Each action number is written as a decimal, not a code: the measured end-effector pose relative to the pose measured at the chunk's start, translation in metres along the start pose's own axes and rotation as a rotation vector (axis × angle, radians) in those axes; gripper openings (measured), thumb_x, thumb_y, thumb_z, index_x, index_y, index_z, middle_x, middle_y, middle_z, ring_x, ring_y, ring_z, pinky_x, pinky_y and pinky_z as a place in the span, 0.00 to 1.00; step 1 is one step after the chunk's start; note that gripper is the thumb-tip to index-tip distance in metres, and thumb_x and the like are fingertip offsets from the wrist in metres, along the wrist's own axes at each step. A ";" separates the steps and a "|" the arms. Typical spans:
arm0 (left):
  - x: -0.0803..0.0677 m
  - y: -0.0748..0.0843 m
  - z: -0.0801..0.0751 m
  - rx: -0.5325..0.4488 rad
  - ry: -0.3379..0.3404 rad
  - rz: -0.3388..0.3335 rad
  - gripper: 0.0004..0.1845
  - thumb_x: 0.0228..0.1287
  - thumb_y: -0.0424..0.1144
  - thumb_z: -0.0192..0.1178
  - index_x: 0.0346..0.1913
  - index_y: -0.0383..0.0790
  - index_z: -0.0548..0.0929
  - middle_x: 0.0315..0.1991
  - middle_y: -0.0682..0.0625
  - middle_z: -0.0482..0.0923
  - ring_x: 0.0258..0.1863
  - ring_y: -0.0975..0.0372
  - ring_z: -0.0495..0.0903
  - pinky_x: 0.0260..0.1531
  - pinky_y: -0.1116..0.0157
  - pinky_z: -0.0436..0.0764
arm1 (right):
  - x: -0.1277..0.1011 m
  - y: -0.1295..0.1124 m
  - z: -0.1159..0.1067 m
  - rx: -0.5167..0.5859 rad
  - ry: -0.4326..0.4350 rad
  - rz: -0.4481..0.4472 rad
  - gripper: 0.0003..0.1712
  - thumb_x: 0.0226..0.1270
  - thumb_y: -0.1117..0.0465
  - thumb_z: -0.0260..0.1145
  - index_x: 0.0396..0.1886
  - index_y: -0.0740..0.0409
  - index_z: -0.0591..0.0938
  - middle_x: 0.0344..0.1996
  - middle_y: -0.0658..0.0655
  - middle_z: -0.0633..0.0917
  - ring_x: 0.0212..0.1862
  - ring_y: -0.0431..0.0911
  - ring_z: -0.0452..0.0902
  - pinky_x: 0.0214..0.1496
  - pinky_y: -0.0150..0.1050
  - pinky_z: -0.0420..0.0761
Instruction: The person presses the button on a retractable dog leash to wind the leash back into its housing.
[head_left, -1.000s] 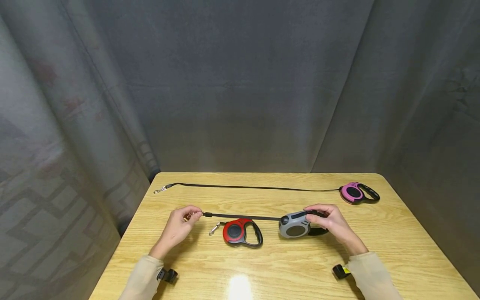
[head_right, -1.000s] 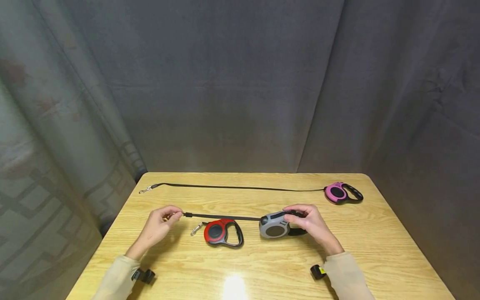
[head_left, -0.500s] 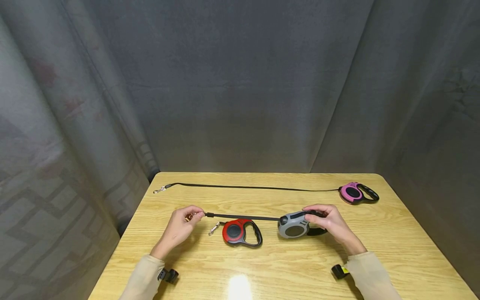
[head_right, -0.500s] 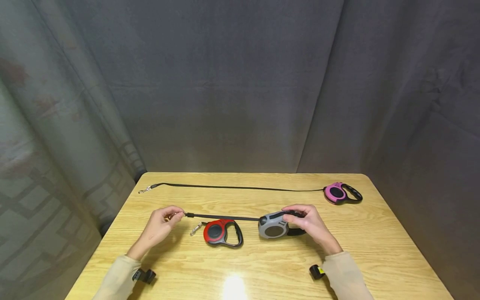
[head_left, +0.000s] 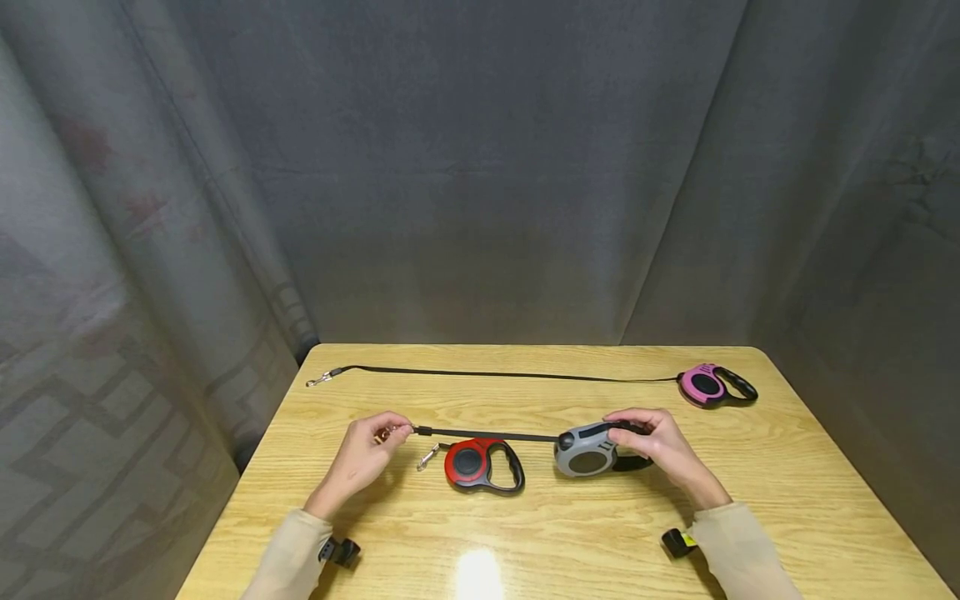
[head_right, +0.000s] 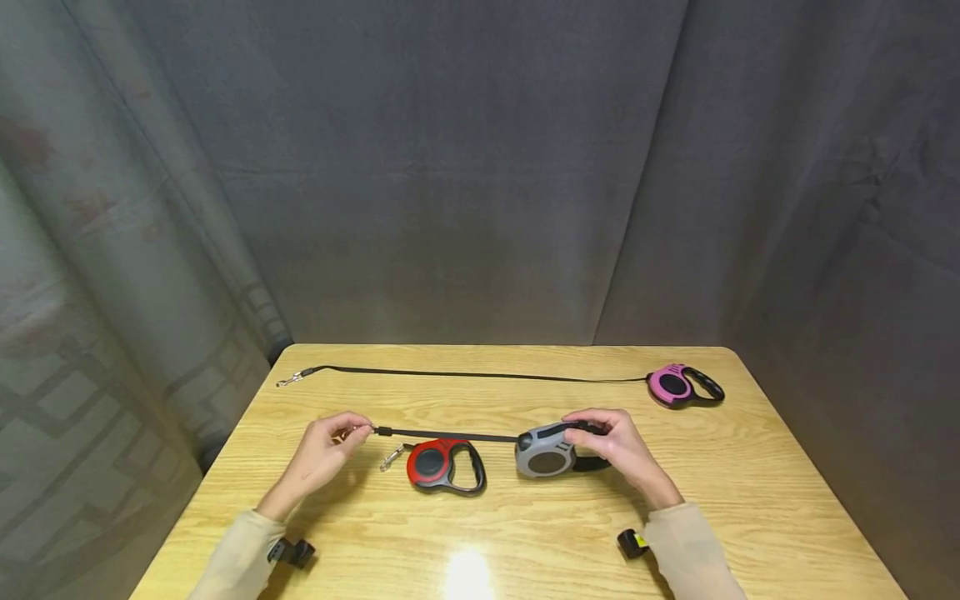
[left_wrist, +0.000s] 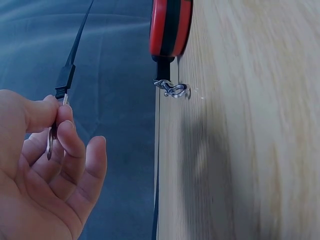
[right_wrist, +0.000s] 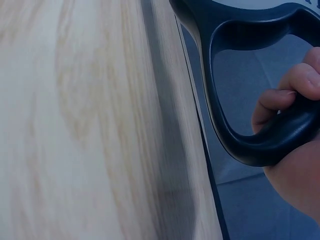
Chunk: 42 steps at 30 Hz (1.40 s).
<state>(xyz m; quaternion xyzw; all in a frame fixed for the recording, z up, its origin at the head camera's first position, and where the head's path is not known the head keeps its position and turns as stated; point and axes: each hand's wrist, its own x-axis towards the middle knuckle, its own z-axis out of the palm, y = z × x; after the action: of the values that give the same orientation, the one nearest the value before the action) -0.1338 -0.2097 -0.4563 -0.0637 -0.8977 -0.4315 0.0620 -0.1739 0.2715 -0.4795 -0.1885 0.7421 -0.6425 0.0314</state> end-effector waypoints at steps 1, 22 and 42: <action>0.000 0.000 0.000 -0.004 -0.002 0.000 0.03 0.73 0.36 0.68 0.43 0.46 0.91 0.32 0.53 0.87 0.31 0.67 0.78 0.36 0.69 0.77 | 0.000 0.000 0.000 0.000 -0.002 -0.003 0.12 0.68 0.73 0.71 0.48 0.62 0.91 0.33 0.39 0.89 0.19 0.30 0.62 0.15 0.36 0.63; -0.003 0.008 0.005 -0.040 -0.049 0.001 0.04 0.74 0.36 0.68 0.44 0.47 0.91 0.39 0.45 0.91 0.32 0.67 0.79 0.36 0.69 0.78 | 0.000 -0.003 0.005 0.020 -0.029 -0.034 0.12 0.68 0.75 0.69 0.49 0.69 0.89 0.34 0.40 0.89 0.19 0.35 0.62 0.17 0.42 0.60; -0.006 0.013 0.011 -0.059 -0.075 0.023 0.04 0.73 0.35 0.68 0.43 0.47 0.91 0.38 0.44 0.91 0.30 0.67 0.79 0.35 0.70 0.78 | 0.001 -0.002 0.007 0.029 -0.039 -0.024 0.11 0.69 0.75 0.69 0.49 0.66 0.90 0.33 0.40 0.87 0.21 0.31 0.63 0.18 0.44 0.59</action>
<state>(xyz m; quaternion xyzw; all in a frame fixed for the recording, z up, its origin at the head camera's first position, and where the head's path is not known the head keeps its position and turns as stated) -0.1262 -0.1936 -0.4539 -0.0922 -0.8855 -0.4543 0.0312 -0.1725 0.2648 -0.4788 -0.2097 0.7297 -0.6496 0.0408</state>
